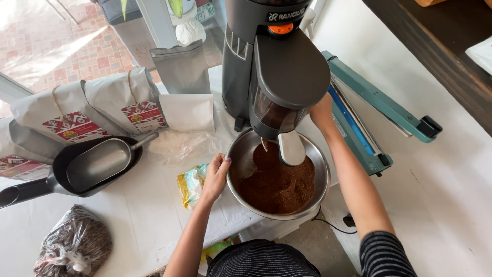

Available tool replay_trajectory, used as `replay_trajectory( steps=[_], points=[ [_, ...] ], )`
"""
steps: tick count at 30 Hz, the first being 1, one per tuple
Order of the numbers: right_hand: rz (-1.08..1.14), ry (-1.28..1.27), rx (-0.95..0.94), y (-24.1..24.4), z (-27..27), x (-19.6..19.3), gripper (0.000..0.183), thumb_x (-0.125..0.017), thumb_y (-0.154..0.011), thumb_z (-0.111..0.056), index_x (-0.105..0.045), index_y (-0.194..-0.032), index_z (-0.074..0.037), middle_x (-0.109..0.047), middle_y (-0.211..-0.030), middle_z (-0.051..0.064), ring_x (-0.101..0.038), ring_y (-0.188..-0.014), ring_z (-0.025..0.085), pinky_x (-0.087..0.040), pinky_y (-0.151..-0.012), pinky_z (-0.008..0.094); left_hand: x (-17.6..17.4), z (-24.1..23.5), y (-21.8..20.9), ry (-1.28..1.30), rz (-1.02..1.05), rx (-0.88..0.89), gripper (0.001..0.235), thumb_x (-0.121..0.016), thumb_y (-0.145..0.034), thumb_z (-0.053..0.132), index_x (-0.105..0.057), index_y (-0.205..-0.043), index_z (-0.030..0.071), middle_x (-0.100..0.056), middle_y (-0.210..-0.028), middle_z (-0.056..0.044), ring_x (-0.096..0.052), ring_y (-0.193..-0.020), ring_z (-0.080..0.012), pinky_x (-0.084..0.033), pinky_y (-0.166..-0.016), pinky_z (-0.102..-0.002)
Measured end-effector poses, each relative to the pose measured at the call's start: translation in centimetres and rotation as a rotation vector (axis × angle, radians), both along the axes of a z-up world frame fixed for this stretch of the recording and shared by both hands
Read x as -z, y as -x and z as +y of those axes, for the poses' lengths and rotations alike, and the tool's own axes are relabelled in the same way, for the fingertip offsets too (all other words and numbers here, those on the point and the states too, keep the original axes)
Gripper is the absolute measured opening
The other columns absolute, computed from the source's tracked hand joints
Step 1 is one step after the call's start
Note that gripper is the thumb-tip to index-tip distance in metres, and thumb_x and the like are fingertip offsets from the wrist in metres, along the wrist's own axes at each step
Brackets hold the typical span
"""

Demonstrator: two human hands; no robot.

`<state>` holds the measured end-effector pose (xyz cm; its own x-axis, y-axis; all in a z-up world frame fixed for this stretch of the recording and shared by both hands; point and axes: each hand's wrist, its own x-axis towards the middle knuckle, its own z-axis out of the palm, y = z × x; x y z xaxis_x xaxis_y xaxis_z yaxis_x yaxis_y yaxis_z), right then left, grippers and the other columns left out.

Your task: Grinding coffee beans and packaging the grounds into bags.

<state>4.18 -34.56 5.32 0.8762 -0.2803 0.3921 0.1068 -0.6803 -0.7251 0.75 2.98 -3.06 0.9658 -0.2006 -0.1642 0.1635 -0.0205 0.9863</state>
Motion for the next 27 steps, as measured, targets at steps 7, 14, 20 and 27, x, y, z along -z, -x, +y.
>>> replay_trajectory(
  steps=[7,14,20,27],
  points=[
    [0.08,-0.085,0.058,2.5,0.3,2.0,0.029,-0.051,-0.113,-0.024,-0.065,-0.094,-0.008,-0.069,-0.074,0.013,-0.068,-0.072,0.025,-0.055,-0.062,0.034,0.0,-0.3,-0.4,-0.003,0.0,-0.006,0.02,-0.061,-0.096,0.023,-0.058,-0.084,0.008,-0.05,-0.069,-0.005,-0.051,-0.071,-0.0194,-0.046,-0.068,-0.033],
    [0.149,0.064,0.085,-0.6,2.4,-3.2,0.035,-0.042,-0.113,-0.036,-0.062,-0.095,-0.013,-0.068,-0.083,0.017,-0.066,-0.086,0.044,-0.05,-0.074,0.053,0.9,-0.3,-0.7,0.018,0.005,0.017,0.02,-0.061,-0.096,0.024,-0.059,-0.085,0.008,-0.05,-0.071,-0.004,-0.052,-0.073,-0.0187,-0.046,-0.07,-0.032],
    [0.068,0.081,0.058,-0.7,1.7,-1.2,0.031,-0.047,-0.111,-0.031,-0.062,-0.091,-0.012,-0.066,-0.079,0.016,-0.065,-0.08,0.04,-0.049,-0.071,0.047,0.3,-0.1,-0.7,0.018,-0.001,0.016,0.02,-0.061,-0.096,0.025,-0.058,-0.086,0.008,-0.05,-0.072,-0.004,-0.051,-0.074,-0.0187,-0.046,-0.071,-0.032],
    [-0.056,0.123,0.038,-0.8,0.1,0.9,0.029,-0.054,-0.109,-0.025,-0.061,-0.085,-0.01,-0.064,-0.073,0.015,-0.063,-0.072,0.034,-0.047,-0.068,0.039,0.5,-0.4,-0.5,0.028,0.007,0.013,0.02,-0.061,-0.097,0.024,-0.059,-0.087,0.008,-0.05,-0.072,-0.004,-0.051,-0.074,-0.0187,-0.046,-0.07,-0.032]
  ],
)
